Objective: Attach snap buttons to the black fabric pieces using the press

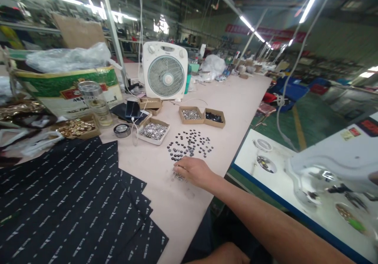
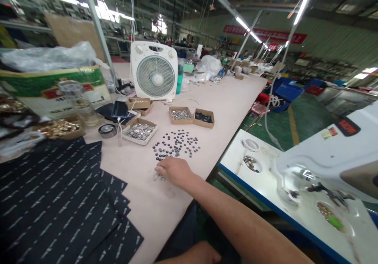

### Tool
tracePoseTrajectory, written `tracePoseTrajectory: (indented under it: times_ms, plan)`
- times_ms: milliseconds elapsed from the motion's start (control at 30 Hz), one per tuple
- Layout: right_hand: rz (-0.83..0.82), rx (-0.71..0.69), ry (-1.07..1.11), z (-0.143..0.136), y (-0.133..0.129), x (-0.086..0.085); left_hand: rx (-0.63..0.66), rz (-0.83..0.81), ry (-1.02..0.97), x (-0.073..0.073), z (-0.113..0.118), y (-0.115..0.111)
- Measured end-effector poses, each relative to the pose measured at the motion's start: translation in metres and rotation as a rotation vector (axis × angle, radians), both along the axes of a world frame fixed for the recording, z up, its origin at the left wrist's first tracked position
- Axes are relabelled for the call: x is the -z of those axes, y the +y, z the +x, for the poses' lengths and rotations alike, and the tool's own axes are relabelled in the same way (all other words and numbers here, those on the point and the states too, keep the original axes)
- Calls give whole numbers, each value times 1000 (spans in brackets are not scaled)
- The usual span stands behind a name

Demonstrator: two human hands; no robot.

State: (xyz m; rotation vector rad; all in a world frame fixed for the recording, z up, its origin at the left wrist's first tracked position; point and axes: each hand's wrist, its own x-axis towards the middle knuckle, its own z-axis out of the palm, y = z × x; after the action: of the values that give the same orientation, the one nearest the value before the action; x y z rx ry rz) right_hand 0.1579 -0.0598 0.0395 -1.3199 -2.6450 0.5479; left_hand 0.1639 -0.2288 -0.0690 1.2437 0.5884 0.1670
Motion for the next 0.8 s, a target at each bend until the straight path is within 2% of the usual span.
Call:
tracePoseTrajectory:
  times_ms: [133, 267, 433, 600, 700, 800]
  plan:
    - [13, -8, 26, 3, -7, 2, 6, 62, 39, 10, 10, 0]
    - [-31, -21, 150, 5, -6, 10, 10, 104, 51, 15, 8, -3]
    - [-98, 81, 258, 8, -2, 17, 16, 129, 37, 12, 8, -3]
    - [-121, 116, 268, 13, -5, 12, -6, 127, 4, 6, -2, -7]
    - [-231, 156, 298, 20, -7, 10, -9, 118, -1, 6, -7, -10]
    - [-382, 277, 368, 28, -8, 10, 5, 104, 11, 8, -6, -11]
